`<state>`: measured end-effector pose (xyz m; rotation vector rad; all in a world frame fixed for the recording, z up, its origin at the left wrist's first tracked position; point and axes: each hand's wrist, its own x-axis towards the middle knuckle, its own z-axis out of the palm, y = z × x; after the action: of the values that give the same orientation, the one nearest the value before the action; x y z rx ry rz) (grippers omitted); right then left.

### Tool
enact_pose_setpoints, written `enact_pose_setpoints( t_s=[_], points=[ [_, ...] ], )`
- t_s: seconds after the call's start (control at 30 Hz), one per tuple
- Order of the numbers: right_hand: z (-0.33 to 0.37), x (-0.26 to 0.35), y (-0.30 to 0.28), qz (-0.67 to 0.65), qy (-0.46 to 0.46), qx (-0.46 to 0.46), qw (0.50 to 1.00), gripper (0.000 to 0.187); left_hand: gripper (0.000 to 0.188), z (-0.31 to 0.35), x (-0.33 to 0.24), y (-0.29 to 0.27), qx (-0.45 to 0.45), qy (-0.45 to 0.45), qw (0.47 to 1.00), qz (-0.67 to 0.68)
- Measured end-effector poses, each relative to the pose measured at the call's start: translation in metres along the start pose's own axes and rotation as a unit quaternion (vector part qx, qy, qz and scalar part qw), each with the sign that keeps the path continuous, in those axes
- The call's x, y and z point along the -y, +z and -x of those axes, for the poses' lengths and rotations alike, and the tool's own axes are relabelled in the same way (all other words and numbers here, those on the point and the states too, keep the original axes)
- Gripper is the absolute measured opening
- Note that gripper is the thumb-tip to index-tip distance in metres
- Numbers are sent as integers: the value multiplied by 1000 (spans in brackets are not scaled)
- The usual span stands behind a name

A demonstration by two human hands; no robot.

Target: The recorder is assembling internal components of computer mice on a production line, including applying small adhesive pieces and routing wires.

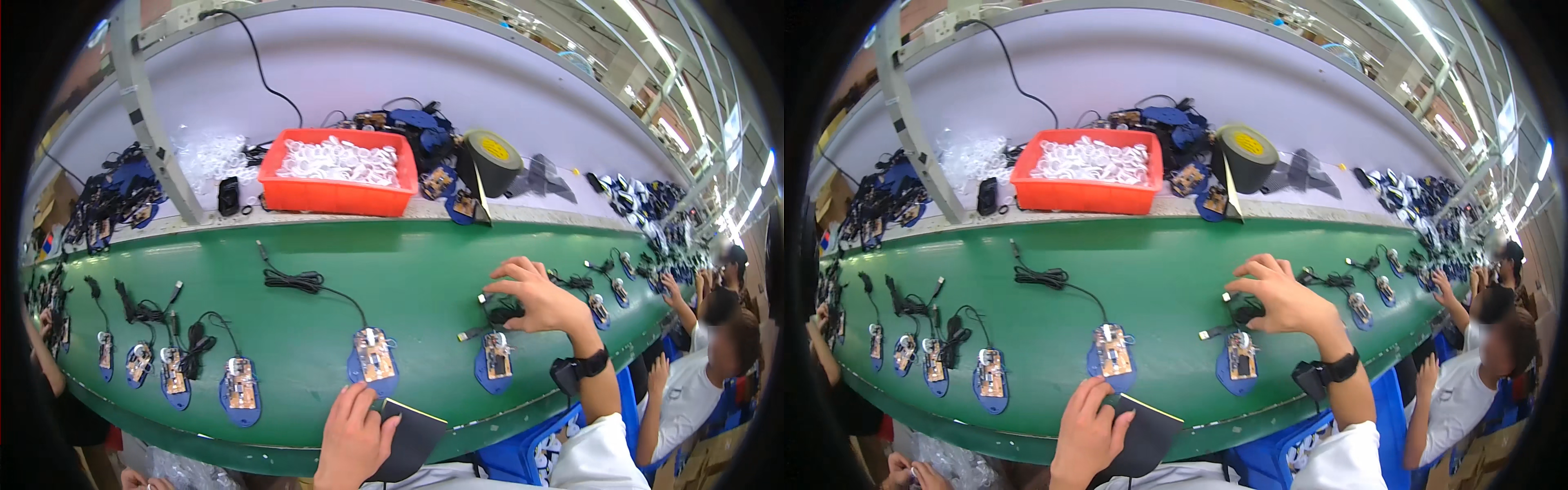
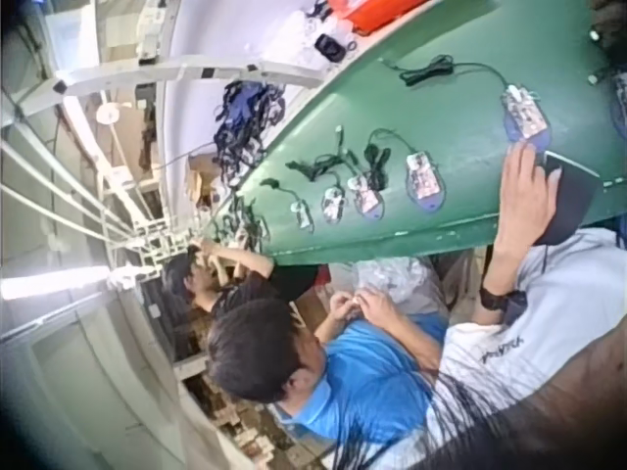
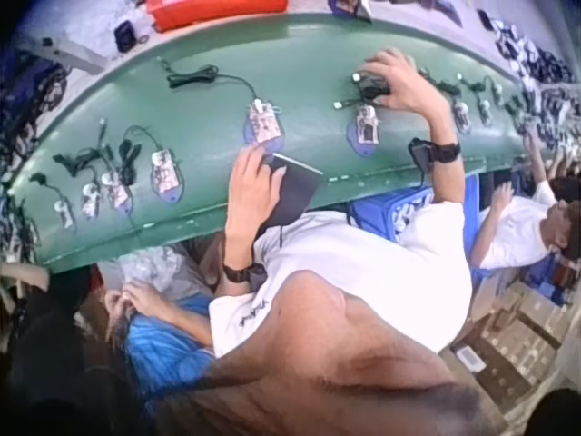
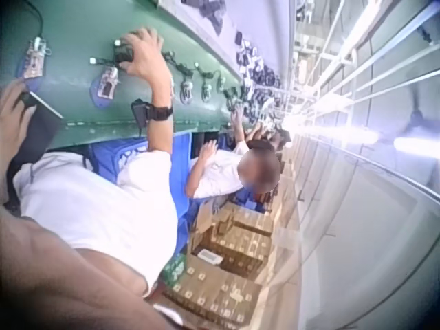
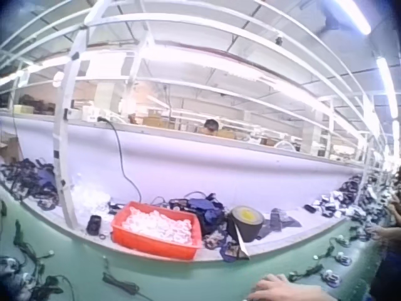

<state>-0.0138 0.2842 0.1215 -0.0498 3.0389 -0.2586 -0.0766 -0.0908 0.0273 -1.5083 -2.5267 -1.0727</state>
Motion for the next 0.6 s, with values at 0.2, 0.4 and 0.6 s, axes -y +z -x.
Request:
enact_pose_setpoints(
  t_s=[0.2, 0.4, 0.6],
  points=[
    [-86, 14, -38, -29, -107, -73, 991, 34, 24, -3, 2, -4, -15, 13, 999, -25],
    [-278, -25, -26, -42, -195, -175, 964, 27, 31, 12, -3, 11, -21, 1, 1000, -10],
    [-368, -77, 35, 196, -58, -38, 978, 28, 30, 13, -7, 10, -26, -12, 1000, 1]
  ],
)
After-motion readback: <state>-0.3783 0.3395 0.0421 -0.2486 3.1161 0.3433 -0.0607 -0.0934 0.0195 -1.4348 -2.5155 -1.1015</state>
